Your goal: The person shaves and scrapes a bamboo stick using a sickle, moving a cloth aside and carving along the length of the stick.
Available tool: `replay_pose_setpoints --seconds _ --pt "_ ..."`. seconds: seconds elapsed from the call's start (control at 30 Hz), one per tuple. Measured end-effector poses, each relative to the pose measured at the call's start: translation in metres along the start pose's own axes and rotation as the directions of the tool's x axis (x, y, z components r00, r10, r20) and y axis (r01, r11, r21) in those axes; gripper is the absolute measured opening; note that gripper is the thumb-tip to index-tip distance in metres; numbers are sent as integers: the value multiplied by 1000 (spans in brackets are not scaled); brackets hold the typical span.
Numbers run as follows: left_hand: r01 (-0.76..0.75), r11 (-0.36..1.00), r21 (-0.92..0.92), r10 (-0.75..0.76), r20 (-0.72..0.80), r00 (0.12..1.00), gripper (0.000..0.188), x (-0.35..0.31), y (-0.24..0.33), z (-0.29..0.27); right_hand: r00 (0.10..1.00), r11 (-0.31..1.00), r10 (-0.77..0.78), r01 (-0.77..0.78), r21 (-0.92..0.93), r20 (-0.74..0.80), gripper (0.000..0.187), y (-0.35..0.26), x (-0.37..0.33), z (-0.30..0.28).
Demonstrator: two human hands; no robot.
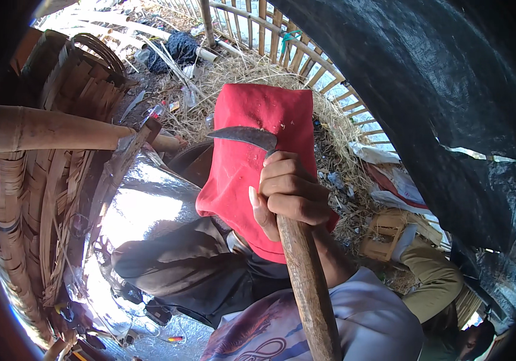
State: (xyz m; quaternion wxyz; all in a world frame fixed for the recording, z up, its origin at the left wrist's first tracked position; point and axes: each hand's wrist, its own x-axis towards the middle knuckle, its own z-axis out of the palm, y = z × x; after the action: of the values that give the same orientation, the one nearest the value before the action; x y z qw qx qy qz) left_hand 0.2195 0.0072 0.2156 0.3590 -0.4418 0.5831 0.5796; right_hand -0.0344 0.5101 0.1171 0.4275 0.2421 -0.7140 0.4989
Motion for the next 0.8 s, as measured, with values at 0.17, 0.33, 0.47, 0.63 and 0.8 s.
replay_pose_setpoints --seconds 0.17,0.33,0.47,0.63,0.8 --pt "-166 979 -116 157 -79 984 13 12 5 16 999 999 28 -29 -28 -47 22 7 -5 -3" --pt "-332 938 -101 347 246 905 27 85 21 48 411 490 830 -215 845 -377 9 22 13 -28" --pt "-440 888 -130 459 298 837 28 109 44 77 115 281 958 -211 936 -262 24 53 -12 -87" --pt "-519 843 -138 533 337 776 25 112 77 106 17 473 881 -41 880 -473 25 40 -51 -138" --pt "-550 834 -43 545 211 811 24 112 104 153 249 593 778 12 805 -577 19 -9 7 -106"
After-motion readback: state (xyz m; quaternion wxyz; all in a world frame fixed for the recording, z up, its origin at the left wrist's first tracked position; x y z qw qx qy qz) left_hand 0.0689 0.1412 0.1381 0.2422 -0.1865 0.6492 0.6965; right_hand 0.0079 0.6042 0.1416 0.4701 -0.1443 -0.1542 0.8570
